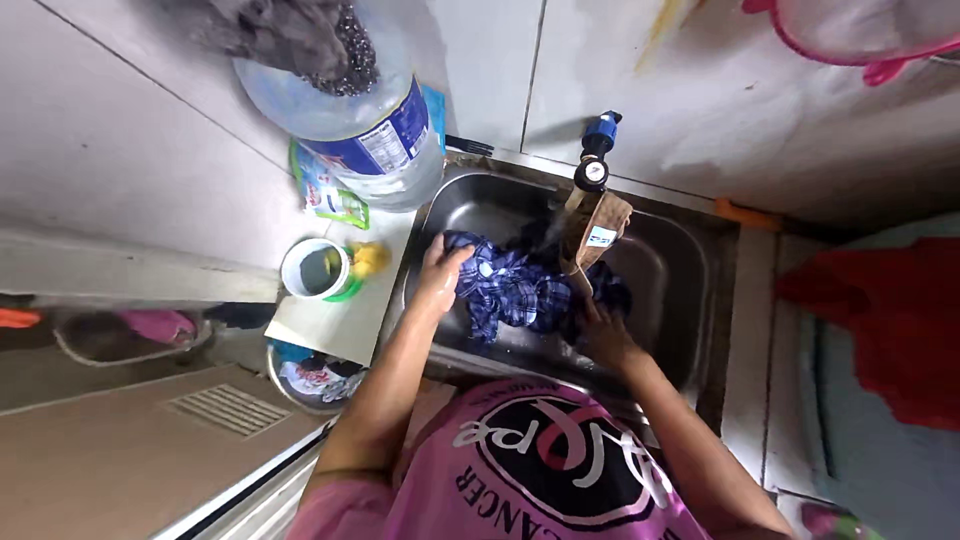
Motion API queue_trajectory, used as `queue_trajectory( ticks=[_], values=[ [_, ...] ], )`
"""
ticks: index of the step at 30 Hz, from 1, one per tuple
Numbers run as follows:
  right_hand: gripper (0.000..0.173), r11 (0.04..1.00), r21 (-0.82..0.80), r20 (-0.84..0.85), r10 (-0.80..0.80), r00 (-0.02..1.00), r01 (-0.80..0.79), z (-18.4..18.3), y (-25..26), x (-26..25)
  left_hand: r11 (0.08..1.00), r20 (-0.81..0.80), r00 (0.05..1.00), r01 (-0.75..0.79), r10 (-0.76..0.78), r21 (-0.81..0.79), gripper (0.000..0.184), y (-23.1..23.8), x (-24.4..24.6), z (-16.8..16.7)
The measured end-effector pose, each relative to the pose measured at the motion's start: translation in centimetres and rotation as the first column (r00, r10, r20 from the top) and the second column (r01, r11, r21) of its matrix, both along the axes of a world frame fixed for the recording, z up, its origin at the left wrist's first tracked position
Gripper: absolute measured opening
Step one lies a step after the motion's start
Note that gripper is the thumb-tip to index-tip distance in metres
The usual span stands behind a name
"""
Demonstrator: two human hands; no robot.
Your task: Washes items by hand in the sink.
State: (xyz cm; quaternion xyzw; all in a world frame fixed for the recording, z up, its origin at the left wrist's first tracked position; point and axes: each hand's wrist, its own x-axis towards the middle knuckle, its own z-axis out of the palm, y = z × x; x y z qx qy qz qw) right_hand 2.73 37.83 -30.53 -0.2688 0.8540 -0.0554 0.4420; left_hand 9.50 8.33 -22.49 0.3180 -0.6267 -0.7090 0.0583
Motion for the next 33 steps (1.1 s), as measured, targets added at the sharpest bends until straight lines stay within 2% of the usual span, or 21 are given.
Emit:
queue_trajectory(
  ticks=[1, 2, 3, 4, 5, 7, 8, 9, 12, 17, 20, 23, 25, 27, 28, 29, 31, 33],
  values=[
    [0.063, 0.999, -0.014, 0.072, 0.032, 0.997, -0.031, 2.7, -0.9, 0.5, 0.999, -0.053, 0.998, 0.022, -0.024, -0.044, 0.047, 0.0, 0.2, 1.5],
    [0.051, 0.993, -0.106, 0.091, 0.053, 0.994, -0.043, 5.3, -1.7, 0.8, 0.995, -0.1, 0.994, 0.044, -0.052, -0.088, 0.045, 0.1, 0.1, 2.3],
    [0.041, 0.965, -0.263, 0.033, 0.024, 0.999, -0.014, 7.9, -2.4, 0.9, 0.99, -0.13, 0.988, 0.066, -0.082, -0.126, 0.043, 0.2, 0.0, 3.0],
    [0.035, 0.892, -0.45, -0.096, -0.081, 0.992, 0.03, 9.9, -2.8, 1.0, 0.984, -0.141, 0.984, 0.083, -0.106, -0.158, 0.043, 0.3, -0.2, 3.4],
    [0.03, 0.791, -0.61, -0.245, -0.251, 0.936, 0.053, 11.1, -3.3, 0.8, 0.978, -0.135, 0.983, 0.102, -0.128, -0.182, 0.044, 0.4, -0.3, 3.6],
    [0.023, 0.639, -0.769, -0.445, -0.555, 0.703, 0.018, 12.0, -4.1, -1.0, 0.974, -0.084, 0.986, 0.128, -0.145, -0.187, 0.044, 0.6, -0.6, 3.4],
    [0.027, 0.618, -0.785, -0.469, -0.635, 0.614, 0.039, 12.4, -4.4, -2.1, 0.975, -0.061, 0.987, 0.134, -0.147, -0.178, 0.042, 0.8, -0.6, 3.1],
    [0.035, 0.61, -0.788, -0.466, -0.677, 0.57, 0.08, 12.7, -4.7, -3.0, 0.976, -0.044, 0.988, 0.136, -0.145, -0.17, 0.041, 0.9, -0.6, 2.8],
    [0.056, 0.633, -0.757, -0.43, -0.668, 0.608, 0.16, 12.8, -6.2, -3.5, 0.984, -0.005, 0.994, 0.107, -0.109, -0.145, 0.04, 1.0, -0.2, 1.8],
    [0.047, 0.639, -0.749, -0.377, -0.627, 0.682, 0.174, 12.0, -9.8, -0.8, 0.995, -0.026, 1.0, -0.007, 0.004, -0.096, 0.047, -0.4, 0.3, 0.1],
    [0.051, 0.617, -0.768, -0.345, -0.622, 0.703, 0.17, 12.0, -12.4, -0.2, 0.995, -0.01, 1.0, 0.006, -0.007, -0.102, 0.047, -0.2, 0.6, -0.4],
    [0.061, 0.603, -0.779, -0.315, -0.612, 0.725, 0.171, 12.0, -12.7, -0.4, 0.973, 0.074, 0.992, 0.111, -0.098, -0.201, 0.046, 0.4, 1.2, -1.6],
    [0.07, 0.59, -0.8, -0.285, -0.538, 0.793, 0.112, 11.7, -11.1, -1.0, 0.916, 0.224, 0.943, 0.302, -0.247, -0.262, 0.047, 1.1, 2.1, -2.4],
    [0.076, 0.554, -0.829, -0.224, -0.458, 0.861, 0.079, 11.0, -8.7, -1.7, 0.802, 0.366, 0.795, 0.57, -0.484, -0.177, 0.043, 1.8, 3.4, -3.4],
    [0.077, 0.514, -0.854, -0.189, -0.451, 0.872, 0.08, 10.2, -7.5, -1.8, 0.746, 0.388, 0.725, 0.654, -0.569, -0.127, 0.044, 2.0, 4.2, -3.4],
    [0.075, 0.477, -0.874, -0.164, -0.467, 0.869, 0.092, 9.3, -6.2, -1.8, 0.726, 0.376, 0.702, 0.68, -0.604, -0.102, 0.048, 2.0, 4.9, -2.8],
    [0.069, 0.466, -0.871, -0.143, -0.54, 0.83, 0.153, 7.2, -3.9, -0.9, 0.762, 0.307, 0.758, 0.633, -0.575, -0.135, 0.046, 1.4, 6.1, -0.3],
    [0.063, 0.545, -0.813, -0.153, -0.54, 0.827, 0.206, 4.4, -2.1, 0.4, 0.779, 0.238, 0.807, 0.587, -0.54, -0.222, 0.04, 0.6, 6.8, 2.3]
  ],
)
